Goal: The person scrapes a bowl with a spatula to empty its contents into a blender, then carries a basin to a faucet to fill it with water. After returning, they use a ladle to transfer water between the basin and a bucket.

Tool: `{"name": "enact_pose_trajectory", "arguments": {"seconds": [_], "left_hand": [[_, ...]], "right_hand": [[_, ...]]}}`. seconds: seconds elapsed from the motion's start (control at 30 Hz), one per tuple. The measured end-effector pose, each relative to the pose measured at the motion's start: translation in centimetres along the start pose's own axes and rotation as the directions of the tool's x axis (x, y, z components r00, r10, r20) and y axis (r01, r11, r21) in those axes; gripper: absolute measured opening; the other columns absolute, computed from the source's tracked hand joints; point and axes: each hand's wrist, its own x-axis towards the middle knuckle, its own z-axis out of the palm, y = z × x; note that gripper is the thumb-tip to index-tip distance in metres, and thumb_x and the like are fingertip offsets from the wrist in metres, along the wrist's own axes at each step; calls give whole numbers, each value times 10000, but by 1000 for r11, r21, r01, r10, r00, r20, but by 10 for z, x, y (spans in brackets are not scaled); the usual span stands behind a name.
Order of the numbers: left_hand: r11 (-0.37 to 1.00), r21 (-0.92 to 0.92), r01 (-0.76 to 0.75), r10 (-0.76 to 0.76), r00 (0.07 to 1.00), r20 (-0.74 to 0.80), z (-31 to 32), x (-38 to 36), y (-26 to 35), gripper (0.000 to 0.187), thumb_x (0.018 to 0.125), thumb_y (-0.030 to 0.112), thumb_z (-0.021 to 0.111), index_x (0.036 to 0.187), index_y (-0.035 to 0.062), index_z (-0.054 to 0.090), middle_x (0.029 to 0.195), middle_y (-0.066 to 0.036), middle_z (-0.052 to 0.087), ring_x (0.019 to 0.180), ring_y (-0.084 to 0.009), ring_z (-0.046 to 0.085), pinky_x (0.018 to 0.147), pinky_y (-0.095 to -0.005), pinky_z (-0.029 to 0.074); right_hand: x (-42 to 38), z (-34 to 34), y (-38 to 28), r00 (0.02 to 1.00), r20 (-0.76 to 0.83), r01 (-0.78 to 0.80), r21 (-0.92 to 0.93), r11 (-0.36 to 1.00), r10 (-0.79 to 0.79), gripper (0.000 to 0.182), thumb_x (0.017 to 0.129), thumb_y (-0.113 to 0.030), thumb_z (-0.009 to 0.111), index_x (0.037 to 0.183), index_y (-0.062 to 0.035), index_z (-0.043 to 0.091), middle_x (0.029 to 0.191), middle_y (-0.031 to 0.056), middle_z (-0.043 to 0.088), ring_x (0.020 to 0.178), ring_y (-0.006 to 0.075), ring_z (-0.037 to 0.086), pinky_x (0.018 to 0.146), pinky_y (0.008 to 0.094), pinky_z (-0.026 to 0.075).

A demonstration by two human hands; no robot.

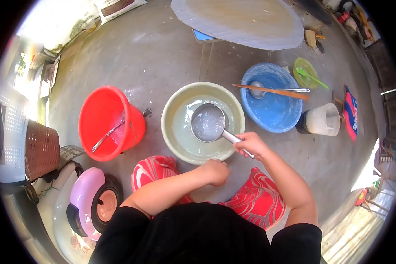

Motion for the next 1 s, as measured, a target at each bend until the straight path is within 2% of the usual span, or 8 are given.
{"name": "enact_pose_trajectory", "arguments": {"seconds": [0.27,0.43,0.57,0.67,0.73,0.77,0.83,1.0], "left_hand": [[999,-4,-49,49,998,50,-1,4,-8,350,798,343,538,1012,68,574,1017,-162,559,936,-326,549,785,-413,448],[998,44,-49,48,999,17,-6,2,-11,344,802,328,527,1005,51,555,1016,-170,552,948,-333,539,792,-423,443],[998,57,7,-9,1000,29,-6,2,-15,350,815,352,522,997,56,561,1042,-160,547,975,-326,527,809,-408,441],[999,45,-6,6,1000,18,-7,3,-17,345,815,351,519,990,57,557,1043,-164,544,971,-332,527,809,-412,440],[999,52,-11,10,1000,20,-5,5,-19,345,817,352,516,992,57,553,1042,-166,544,970,-334,526,810,-414,439],[999,51,-9,8,1000,21,-5,6,-19,346,818,352,513,994,57,549,1040,-168,543,968,-337,525,812,-415,438],[999,48,-9,8,1000,24,-6,6,-19,341,819,335,504,1008,52,537,1039,-169,541,968,-338,522,815,-416,432],[999,47,-1,0,999,41,-8,8,-19,340,821,319,492,1023,48,526,1043,-169,538,971,-337,518,819,-414,426]], "right_hand": [[-77,-24,-5,995,60,49,408,912,-81,338,785,-62,577,1109,7,508,639,19,538,467,31,458,364,160,340],[-136,-56,4,987,-83,162,527,834,-139,357,777,-89,591,1108,11,505,645,11,542,467,25,465,364,158,348],[-179,-92,18,935,-326,301,525,796,-139,383,744,-91,601,1099,17,505,642,18,545,459,32,465,356,164,342],[-204,-121,27,840,-528,413,480,774,-121,375,728,-55,578,1087,27,505,639,27,543,454,43,468,362,173,346],[-215,-141,33,707,-704,487,410,771,-72,357,712,-16,545,1064,35,512,636,38,540,441,58,464,369,189,351],[-218,-152,36,703,-708,491,409,769,-72,357,712,-16,545,1064,35,512,636,38,540,441,58,464,369,189,351],[-221,-176,46,546,-838,494,305,815,-18,274,704,6,518,976,32,542,611,44,531,426,71,455,375,205,356],[-213,-233,78,392,-920,402,158,902,-14,100,687,24,508,777,20,552,565,47,509,404,94,445,358,223,346]]}}
